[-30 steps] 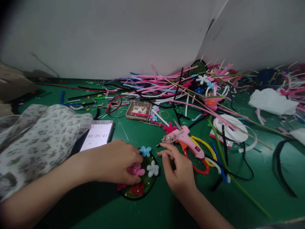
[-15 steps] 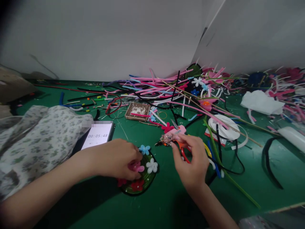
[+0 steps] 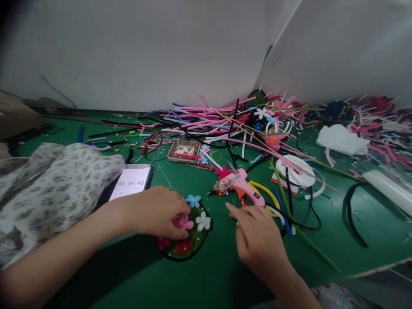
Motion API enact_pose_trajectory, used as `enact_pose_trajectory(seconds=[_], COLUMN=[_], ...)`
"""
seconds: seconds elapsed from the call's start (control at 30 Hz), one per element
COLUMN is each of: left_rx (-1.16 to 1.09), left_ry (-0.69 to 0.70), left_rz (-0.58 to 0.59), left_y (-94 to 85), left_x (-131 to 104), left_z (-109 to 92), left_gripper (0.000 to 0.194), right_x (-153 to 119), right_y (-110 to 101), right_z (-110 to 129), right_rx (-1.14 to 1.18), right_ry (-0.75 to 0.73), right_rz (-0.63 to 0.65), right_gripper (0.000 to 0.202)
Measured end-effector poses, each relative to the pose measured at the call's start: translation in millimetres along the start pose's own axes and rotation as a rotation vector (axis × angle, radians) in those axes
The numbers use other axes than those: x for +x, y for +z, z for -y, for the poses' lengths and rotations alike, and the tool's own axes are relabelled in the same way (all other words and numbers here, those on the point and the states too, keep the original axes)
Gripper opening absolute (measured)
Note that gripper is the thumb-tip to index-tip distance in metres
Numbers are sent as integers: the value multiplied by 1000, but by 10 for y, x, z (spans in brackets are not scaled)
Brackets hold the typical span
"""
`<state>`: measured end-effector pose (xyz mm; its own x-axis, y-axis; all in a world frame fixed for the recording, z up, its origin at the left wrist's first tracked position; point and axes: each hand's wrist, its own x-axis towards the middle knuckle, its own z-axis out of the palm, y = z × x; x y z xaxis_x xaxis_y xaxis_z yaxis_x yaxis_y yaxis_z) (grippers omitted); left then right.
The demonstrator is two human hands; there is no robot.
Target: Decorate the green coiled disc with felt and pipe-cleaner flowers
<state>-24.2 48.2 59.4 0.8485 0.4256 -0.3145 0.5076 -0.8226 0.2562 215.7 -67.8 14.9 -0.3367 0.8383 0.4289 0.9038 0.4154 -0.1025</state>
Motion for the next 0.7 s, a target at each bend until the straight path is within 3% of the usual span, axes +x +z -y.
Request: enact_pose_trajectory(seconds=[0.1,0.23,0.3,0.53,0.7], left_rx=[12,14,7,-3,12], left_ry=[-3,5,-2,5,12], left_rz=[3,4,16,24,21], left_y=[-8,-14,-19,-20,-20], left_x=[5,12,9,0,13], left_z=[-7,-15,-18,-4,2], left_gripper=[30,30,29,29,30], right_x=[20,182,186,-238,-59], right_y=[-3,127,160,-114,-84], right_z=[56,233,246,-71,68], right_rx=[-8,-32,-85,-140,-124], right_ry=[8,-172,-221,-165,-114], right_rz=[20,222,263,156,104], right_gripper=[42,53,52,42,45])
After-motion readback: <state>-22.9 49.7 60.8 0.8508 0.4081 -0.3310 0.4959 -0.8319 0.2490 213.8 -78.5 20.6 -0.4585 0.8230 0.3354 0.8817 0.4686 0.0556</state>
